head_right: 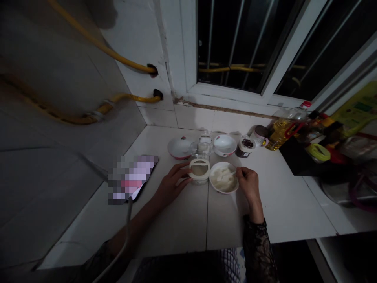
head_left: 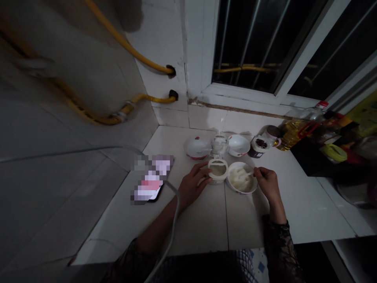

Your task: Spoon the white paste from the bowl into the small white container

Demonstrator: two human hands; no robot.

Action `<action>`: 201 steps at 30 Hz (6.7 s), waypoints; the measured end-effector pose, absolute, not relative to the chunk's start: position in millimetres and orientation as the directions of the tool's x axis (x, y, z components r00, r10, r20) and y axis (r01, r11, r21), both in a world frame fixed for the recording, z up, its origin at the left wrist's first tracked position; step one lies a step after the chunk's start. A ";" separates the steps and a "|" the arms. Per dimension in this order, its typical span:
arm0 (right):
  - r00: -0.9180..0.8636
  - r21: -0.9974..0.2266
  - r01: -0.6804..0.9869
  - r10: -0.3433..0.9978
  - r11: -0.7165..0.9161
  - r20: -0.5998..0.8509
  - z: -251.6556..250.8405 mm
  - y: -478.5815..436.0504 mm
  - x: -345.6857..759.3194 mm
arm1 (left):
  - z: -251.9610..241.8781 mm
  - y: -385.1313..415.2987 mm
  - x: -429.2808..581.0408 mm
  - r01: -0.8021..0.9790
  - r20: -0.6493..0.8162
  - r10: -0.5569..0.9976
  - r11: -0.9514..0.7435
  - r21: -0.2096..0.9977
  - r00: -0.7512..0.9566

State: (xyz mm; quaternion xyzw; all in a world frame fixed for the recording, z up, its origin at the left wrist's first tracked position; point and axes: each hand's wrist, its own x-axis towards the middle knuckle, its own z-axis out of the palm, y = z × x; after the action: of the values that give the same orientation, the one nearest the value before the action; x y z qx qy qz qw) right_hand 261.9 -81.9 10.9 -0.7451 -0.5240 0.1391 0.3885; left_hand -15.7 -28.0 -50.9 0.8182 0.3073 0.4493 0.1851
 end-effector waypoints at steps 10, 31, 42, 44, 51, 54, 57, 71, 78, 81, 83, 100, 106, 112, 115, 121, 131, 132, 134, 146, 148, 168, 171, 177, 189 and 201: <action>0.462 -0.767 0.620 0.868 -0.167 0.184 9.1 -81.3 263.7 | -48.7 -29.5 -14.5 0.334 0.645 0.654 -0.756 0.563 0.395; -0.262 -0.039 0.887 0.571 0.459 0.778 21.8 -78.8 192.5 | -48.1 -29.0 -14.6 0.323 0.644 0.651 -0.758 0.566 0.402; 0.158 -0.393 0.917 0.838 0.072 0.523 27.4 -92.5 278.9 | -51.5 -28.4 -14.8 0.324 0.641 0.661 -0.750 0.576 0.391; 0.156 -0.414 0.910 0.892 0.038 0.424 25.5 -92.8 279.8 | -51.4 -28.3 -15.0 0.323 0.634 0.666 -0.746 0.583 0.394; 0.095 -0.572 0.817 0.960 0.076 0.265 10.8 -85.8 257.0 | -48.8 -29.2 -15.2 0.323 0.628 0.671 -0.741 0.589 0.394; 0.132 -0.626 0.778 0.961 0.051 0.242 8.1 -86.1 255.6 | -48.4 -29.8 -15.1 0.319 0.623 0.679 -0.733 0.601 0.389; 0.187 -0.698 0.716 0.962 0.004 0.198 9.3 -87.5 256.5 | -48.0 -30.4 -15.0 0.314 0.619 0.682 -0.730 0.607 0.391; 0.189 -0.581 0.814 0.932 0.028 0.309 10.6 -86.2 257.3 | -48.7 -30.0 -15.1 0.317 0.621 0.680 -0.732 0.603 0.390; 0.202 -0.670 0.742 0.950 0.010 0.238 10.4 -86.2 250.4 | -49.6 -29.8 -15.5 0.323 0.626 0.675 -0.738 0.593 0.391; 0.294 -0.739 0.673 0.930 -0.039 0.219 11.5 -87.0 256.2 | -49.8 -29.5 -15.2 0.329 0.626 0.676 -0.737 0.591 0.390; 0.351 -0.781 0.622 0.912 -0.056 0.214 12.6 -86.8 259.1 | -50.0 -29.3 -15.1 0.331 0.632 0.672 -0.740 0.585 0.385; 0.562 -0.894 0.447 0.768 0.028 0.305 18.2 -80.3 244.7 | -49.3 -29.3 -15.3 0.331 0.623 0.677 -0.736 0.591 0.392; 0.064 -0.377 0.856 0.650 0.355 0.757 23.9 -82.3 198.9 | -47.4 -30.1 -15.4 0.334 0.618 0.673 -0.739 0.585 0.407; -0.237 -0.044 0.888 0.536 0.458 0.810 22.7 -83.2 201.2 | -45.9 -31.0 -14.9 0.331 0.633 0.662 -0.749 0.574 0.401; -0.032 -0.183 0.934 0.583 0.306 0.812 23.2 -84.6 223.6 | -48.0 -30.4 -14.7 0.329 0.638 0.661 -0.750 0.574 0.395; 0.071 -0.218 0.971 0.749 0.099 0.659 10.4 -86.3 265.0 | -47.4 -29.5 -14.9 0.335 0.640 0.655 -0.756 0.563 0.402; 0.080 -0.462 0.878 0.915 0.123 0.395 1.3 -84.8 250.2 | -46.4 -30.1 -15.3 0.352 0.643 0.655 -0.756 0.553 0.396; 0.101 -0.487 0.865 0.912 0.116 0.396 1.4 -85.1 249.7 | -46.2 -30.0 -15.5 0.354 0.645 0.652 -0.758 0.548 0.398; 0.147 -0.540 0.835 0.907 0.100 0.395 1.5 -85.8 250.2 | -45.5 -30.1 -15.8 0.358 0.641 0.653 -0.758 0.546 0.404; 0.254 -0.628 0.776 0.884 0.055 0.392 -3.6 -84.2 251.8 | -44.5 -30.1 -15.7 0.363 0.628 0.661 -0.751 0.552 0.410; 0.182 -0.550 0.828 0.877 0.107 0.445 -2.4 -84.2 247.0 | -44.2 -30.3 -15.5 0.367 0.627 0.664 -0.748 0.553 0.408; 0.493 -0.830 0.553 0.832 -0.074 0.254 -1.0 -83.1 249.6 | -46.0 -30.0 -16.9 0.363 0.609 0.664 -0.747 0.557 0.432; 0.546 -0.874 0.480 0.805 -0.076 0.230 0.7 -81.1 251.0 | -46.0 -30.2 -16.7 0.358 0.619 0.662 -0.749 0.557 0.423; 0.605 -0.929 0.371 0.760 -0.003 0.239 9.0 -79.5 240.5 | -47.3 -29.8 -16.5 0.373 0.615 0.664 -0.747 0.550 0.425; -0.162 -0.190 0.882 0.657 0.430 0.736 13.2 -83.1 202.2 | -45.8 -30.5 -16.3 0.366 0.612 0.669 -0.744 0.559 0.423; 0.010 -0.149 0.983 0.781 0.106 0.624 -1.4 -77.3 259.6 | -43.1 -31.7 -16.7 0.368 0.609 0.669 -0.743 0.559 0.426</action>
State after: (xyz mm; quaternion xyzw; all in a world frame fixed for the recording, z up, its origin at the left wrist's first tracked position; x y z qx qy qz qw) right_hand 259.6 -77.3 -1.4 -0.6462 -0.6826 -0.1709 0.2954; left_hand -16.7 -31.7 -43.1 0.8265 0.3135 0.4342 0.1735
